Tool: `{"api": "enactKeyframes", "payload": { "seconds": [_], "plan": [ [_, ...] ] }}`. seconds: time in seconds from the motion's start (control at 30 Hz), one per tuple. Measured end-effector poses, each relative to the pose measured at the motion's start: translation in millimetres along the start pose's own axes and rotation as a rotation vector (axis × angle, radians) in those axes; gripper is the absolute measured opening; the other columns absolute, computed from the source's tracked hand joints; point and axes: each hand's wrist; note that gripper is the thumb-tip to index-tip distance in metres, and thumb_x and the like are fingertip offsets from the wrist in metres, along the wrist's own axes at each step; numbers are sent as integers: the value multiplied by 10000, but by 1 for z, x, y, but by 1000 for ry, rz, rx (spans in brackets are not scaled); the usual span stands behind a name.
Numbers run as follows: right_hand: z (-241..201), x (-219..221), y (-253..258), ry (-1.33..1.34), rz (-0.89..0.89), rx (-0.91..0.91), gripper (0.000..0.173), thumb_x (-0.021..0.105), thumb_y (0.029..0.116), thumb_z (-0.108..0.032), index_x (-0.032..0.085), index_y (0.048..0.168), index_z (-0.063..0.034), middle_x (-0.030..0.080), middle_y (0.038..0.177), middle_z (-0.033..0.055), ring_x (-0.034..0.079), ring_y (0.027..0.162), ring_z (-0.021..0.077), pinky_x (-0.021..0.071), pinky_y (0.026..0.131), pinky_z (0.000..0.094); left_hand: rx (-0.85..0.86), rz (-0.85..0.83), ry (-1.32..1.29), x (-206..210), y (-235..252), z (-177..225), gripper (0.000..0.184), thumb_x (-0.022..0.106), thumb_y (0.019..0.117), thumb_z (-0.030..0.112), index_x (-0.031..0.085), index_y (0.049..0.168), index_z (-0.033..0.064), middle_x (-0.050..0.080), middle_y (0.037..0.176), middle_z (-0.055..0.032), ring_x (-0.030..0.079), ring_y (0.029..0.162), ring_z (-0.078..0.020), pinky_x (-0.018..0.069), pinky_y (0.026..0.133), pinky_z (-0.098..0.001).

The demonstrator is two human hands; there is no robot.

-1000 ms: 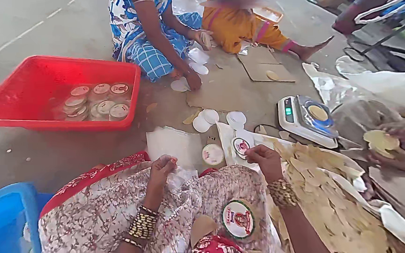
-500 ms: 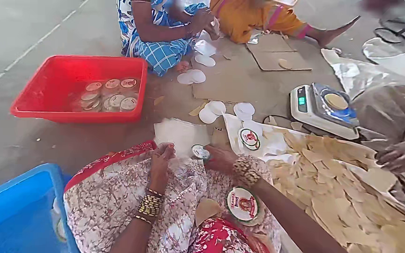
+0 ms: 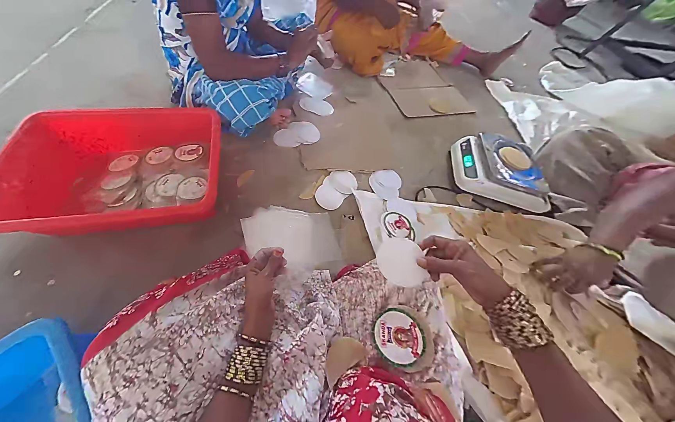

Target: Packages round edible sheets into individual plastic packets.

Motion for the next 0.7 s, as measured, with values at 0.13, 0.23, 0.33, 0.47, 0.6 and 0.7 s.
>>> {"api": "enactKeyframes", "payload": {
  "seconds": [0.13,0.23,0.33,0.47,0.6,0.7],
  "plan": [
    [48,-25,-38,-372,182,44,353,750,868,-179,642,1172,-33,712,817,16,677,680,97,573,654,284,8,-6,28,2,-2,-2,131,563,1025,47,667,947,26,677,740,6,652,665,-75,573,659,-231],
    [45,-9,-63,-633,363,-85,532,704,919,-385,638,1271,9,689,1162,205,682,983,334,544,850,540,25,-2,43,-2,-3,-6,163,547,1032,47,671,929,29,679,727,10,644,650,-72,567,650,-230],
    [28,33,-85,-752,330,-15,563,687,919,-531,707,1141,-15,730,1007,186,713,904,362,557,794,601,11,34,45,-2,-4,-6,160,543,1038,54,661,931,33,675,711,17,647,633,-72,571,639,-229],
    [31,77,-99,-827,197,173,785,798,793,-574,599,1301,-9,689,1139,205,660,1061,407,482,904,632,1,64,44,-3,-7,-6,158,536,1040,45,651,932,32,677,707,13,643,612,-69,569,618,-226],
    [53,76,-108,-340,209,84,487,835,747,-294,668,1160,-95,737,933,37,717,840,165,593,768,401,7,32,52,-4,-10,-7,165,535,1038,41,650,920,31,671,695,19,633,596,-62,561,607,-213],
    [40,60,-103,95,144,-63,228,820,767,-90,695,949,-35,721,802,15,695,714,99,602,675,276,6,27,51,-5,-9,-7,157,545,1035,45,664,933,26,681,706,16,640,605,-58,566,609,-211]
  ]
}}
Point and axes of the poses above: each hand's wrist, its own y-axis towards the middle knuckle, its own x-axis out of the palm, z = x × y
